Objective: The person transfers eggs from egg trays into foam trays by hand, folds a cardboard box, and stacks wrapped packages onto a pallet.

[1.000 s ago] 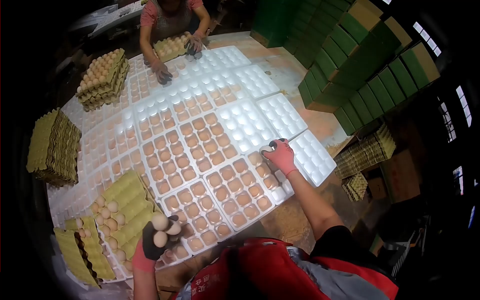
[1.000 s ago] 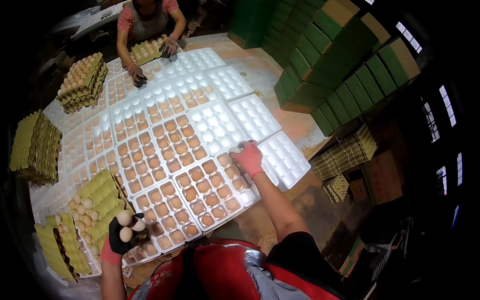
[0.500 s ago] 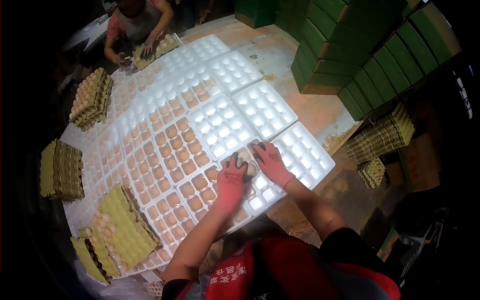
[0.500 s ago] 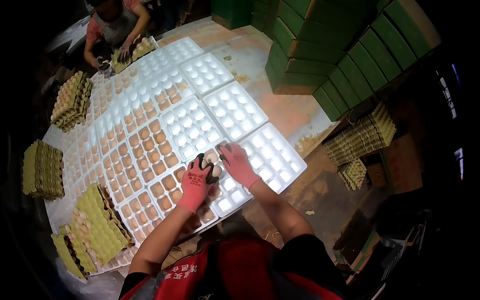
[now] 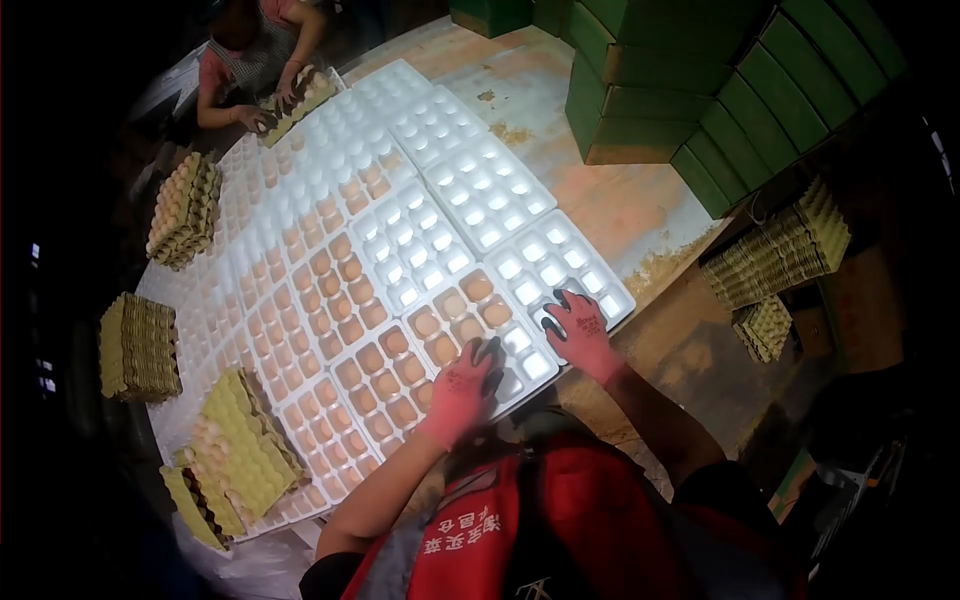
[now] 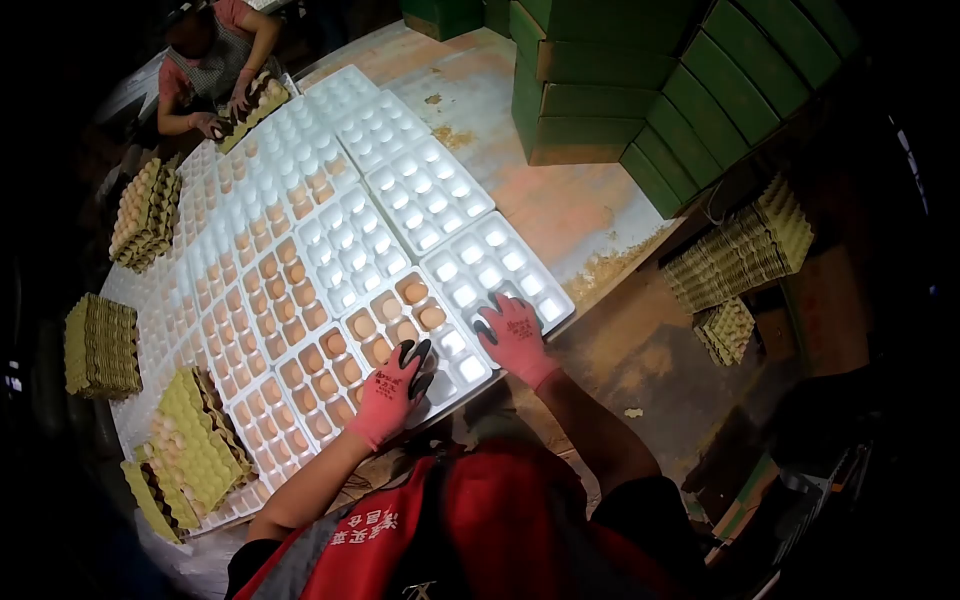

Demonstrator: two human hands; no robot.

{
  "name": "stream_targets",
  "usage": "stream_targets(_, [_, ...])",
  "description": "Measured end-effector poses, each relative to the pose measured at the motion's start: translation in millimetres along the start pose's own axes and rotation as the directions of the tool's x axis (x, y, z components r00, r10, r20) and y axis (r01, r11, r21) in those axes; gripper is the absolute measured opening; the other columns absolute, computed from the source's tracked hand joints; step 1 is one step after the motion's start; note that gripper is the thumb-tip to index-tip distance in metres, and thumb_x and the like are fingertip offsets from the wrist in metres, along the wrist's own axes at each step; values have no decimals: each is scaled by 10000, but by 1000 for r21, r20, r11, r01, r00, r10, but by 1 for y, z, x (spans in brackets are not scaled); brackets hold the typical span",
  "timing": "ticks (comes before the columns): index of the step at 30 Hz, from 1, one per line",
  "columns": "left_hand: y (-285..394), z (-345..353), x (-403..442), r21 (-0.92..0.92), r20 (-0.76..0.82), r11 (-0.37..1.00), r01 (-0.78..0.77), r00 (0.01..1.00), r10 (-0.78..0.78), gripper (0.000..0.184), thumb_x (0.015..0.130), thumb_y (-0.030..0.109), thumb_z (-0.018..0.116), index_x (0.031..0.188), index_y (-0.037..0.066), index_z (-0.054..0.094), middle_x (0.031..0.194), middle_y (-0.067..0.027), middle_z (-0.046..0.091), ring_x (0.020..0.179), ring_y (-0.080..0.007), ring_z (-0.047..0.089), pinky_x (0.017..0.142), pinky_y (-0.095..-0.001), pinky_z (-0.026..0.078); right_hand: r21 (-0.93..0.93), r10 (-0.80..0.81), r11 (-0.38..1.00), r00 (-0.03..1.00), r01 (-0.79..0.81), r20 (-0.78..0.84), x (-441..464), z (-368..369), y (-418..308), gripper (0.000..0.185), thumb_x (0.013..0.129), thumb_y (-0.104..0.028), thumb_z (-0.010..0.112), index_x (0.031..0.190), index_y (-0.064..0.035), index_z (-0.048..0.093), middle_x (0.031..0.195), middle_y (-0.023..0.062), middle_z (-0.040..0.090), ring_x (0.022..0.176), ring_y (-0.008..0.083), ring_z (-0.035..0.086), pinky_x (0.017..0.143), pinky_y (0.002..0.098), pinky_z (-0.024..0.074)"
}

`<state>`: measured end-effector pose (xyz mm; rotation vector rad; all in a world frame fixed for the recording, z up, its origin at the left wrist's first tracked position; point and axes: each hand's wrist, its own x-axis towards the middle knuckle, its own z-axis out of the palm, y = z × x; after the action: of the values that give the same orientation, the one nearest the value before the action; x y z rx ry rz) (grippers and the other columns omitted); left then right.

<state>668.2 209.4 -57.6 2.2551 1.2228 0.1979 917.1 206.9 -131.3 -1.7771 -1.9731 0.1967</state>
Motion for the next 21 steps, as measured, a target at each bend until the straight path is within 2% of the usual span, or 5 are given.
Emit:
stream_targets(5, [-2, 49, 37, -85, -456, 994, -66, 890, 20, 531, 791, 105, 636, 1298, 51, 485, 1298, -184, 476, 1171, -388, 470, 979, -471, 396, 15, -43, 999, 998, 43, 46, -11, -7, 5, 377, 805, -222, 635, 1156, -97, 578, 1235, 138, 522, 1108, 304, 500, 984, 429, 361])
stream_targets(7, [-7, 56, 62, 33, -108, 991, -133, 985, 136, 519, 807, 159, 642, 1289, 41, 492, 1336, -206, 440, 1284, -391, 364, 1074, -465, 303, 0, -73, 997, 995, 73, 72, -11, -8, 10, 397, 808, -202, 632, 1185, -91, 572, 1251, 138, 515, 1124, 302, 496, 987, 432, 362])
stream_targets(9, [10, 45, 50, 164, -289, 963, -212, 923, 253, 541, 796, 268, 672, 1264, 47, 515, 1339, -196, 433, 1232, -419, 383, 1057, -526, 283, 2, -79, 997, 996, 79, 49, -4, -25, 8, 405, 811, -160, 627, 1201, -71, 563, 1261, 140, 510, 1152, 310, 481, 990, 438, 360])
stream_targets(13, [13, 48, 7, 132, 264, 976, -172, 955, 133, 802, 791, 409, 650, 1437, 50, 337, 1472, -232, 299, 1348, -424, 287, 1129, -545, 172, -98, -19, 995, 980, -1, -199, 43, -26, -5, 382, 831, -134, 605, 1200, -49, 556, 1266, 168, 508, 1169, 353, 464, 996, 462, 355])
stream_targets(21, [-19, 82, -13, 60, -128, 963, -264, 954, 270, 769, 799, 301, 662, 1435, 30, 325, 1509, -234, 245, 1401, -402, 234, 1138, -517, 190, -68, -4, 998, 998, 8, 58, 35, 11, 11, 380, 839, -54, 590, 1209, 6, 528, 1484, 186, 336, 1305, 376, 352, 1087, 449, 270])
